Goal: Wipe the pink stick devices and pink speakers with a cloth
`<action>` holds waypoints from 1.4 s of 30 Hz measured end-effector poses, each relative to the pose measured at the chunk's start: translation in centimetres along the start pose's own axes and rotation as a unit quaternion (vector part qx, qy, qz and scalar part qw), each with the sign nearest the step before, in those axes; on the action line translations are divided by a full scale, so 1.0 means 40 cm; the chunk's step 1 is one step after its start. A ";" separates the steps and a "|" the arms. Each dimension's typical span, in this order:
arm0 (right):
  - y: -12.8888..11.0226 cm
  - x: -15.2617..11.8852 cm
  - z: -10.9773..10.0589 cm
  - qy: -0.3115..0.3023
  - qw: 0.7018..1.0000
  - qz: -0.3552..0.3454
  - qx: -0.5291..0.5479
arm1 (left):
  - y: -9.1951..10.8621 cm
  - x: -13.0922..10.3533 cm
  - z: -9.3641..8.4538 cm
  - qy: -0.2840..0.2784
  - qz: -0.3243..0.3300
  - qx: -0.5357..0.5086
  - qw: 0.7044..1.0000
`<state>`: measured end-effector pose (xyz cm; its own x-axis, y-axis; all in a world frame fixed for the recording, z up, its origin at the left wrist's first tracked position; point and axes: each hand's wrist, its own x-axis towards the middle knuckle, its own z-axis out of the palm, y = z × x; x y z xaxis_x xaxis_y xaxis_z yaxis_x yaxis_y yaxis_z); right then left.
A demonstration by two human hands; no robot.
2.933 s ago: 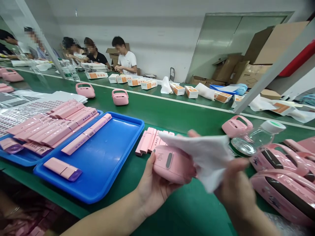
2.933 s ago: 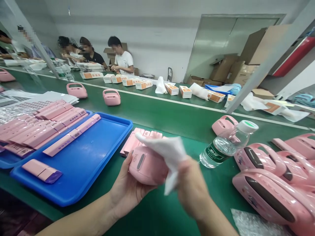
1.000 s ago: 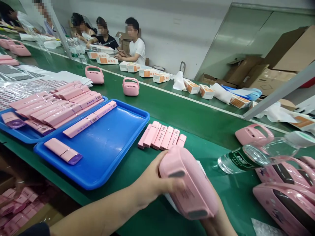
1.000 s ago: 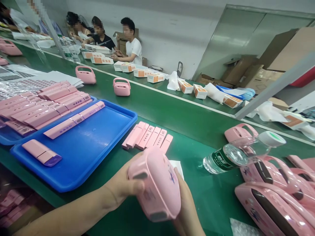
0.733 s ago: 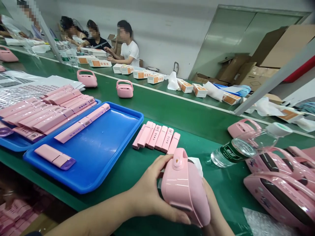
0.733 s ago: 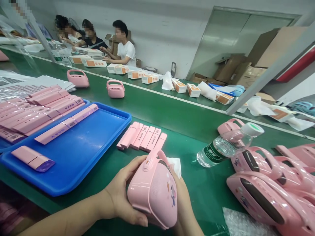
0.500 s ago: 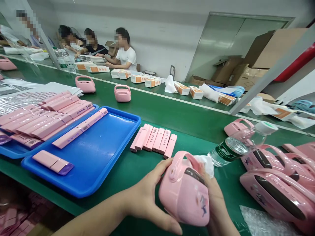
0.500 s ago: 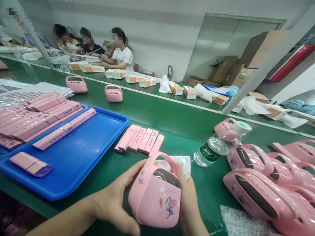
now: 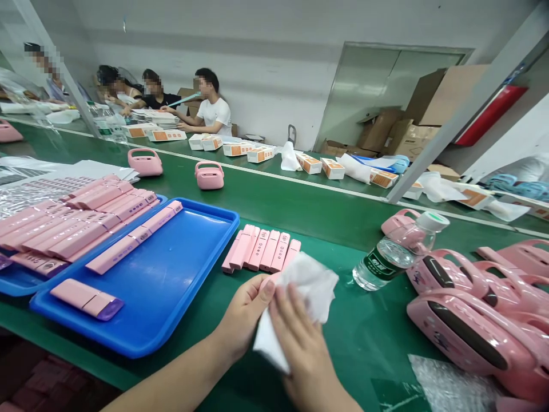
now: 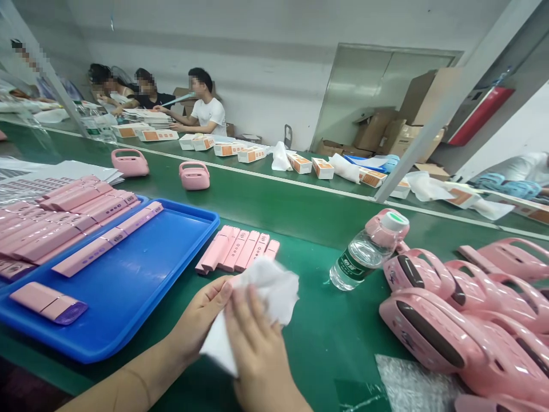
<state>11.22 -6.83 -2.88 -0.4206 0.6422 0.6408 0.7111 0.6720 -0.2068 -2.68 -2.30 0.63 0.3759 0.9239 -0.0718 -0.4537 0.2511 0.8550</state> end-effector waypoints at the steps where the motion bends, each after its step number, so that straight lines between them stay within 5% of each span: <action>1: -0.001 -0.003 0.000 -0.029 0.998 -0.047 -0.023 | 0.002 0.000 -0.002 0.003 -0.003 -0.011 1.000; 5: 0.048 -0.023 -0.009 -0.046 0.998 -0.031 -0.001 | 0.016 0.000 -0.003 0.018 0.022 -0.019 0.999; 8: 0.089 -0.039 -0.010 0.037 0.988 0.127 0.079 | 0.032 -0.004 0.000 0.028 0.039 -0.021 0.999; 11: 0.088 -0.037 -0.012 0.081 0.943 0.252 0.203 | 0.042 -0.007 -0.002 0.024 0.054 -0.029 0.998; 16: 0.044 0.042 -0.061 0.062 0.906 0.301 0.291 | 0.026 -0.009 -0.008 -0.008 0.033 -0.013 0.999; 19: 0.027 0.103 -0.092 0.018 0.918 0.296 0.263 | 0.013 -0.017 -0.007 -0.067 0.009 0.059 0.996; 23: 0.007 0.152 -0.100 -0.017 0.935 0.281 0.215 | 0.021 -0.029 -0.010 -0.136 0.074 0.237 0.959; 26: 0.003 0.164 -0.095 -0.055 0.918 0.301 0.252 | 0.037 -0.026 -0.015 -0.160 0.101 0.290 0.938; 30: 0.045 0.152 -0.086 -0.063 0.853 0.330 0.398 | 0.043 -0.013 -0.023 -0.156 0.119 0.309 0.931; 35: 0.163 0.094 -0.077 0.076 0.702 0.462 0.537 | 0.040 -0.001 -0.026 -0.067 0.065 0.161 0.983; 38: 0.219 0.052 -0.069 0.112 0.621 0.505 0.589 | 0.061 0.009 -0.002 0.022 0.063 0.075 0.995; 42: 0.248 0.010 -0.026 0.098 0.568 0.523 0.628 | 0.114 0.060 0.060 0.060 0.071 0.092 0.991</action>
<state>18.69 -0.31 -3.90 0.0215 0.9618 -0.2730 -0.4998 -0.2262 -0.8361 -1.91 0.37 5.61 0.2151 0.9766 0.0041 -0.3356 0.0700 0.9394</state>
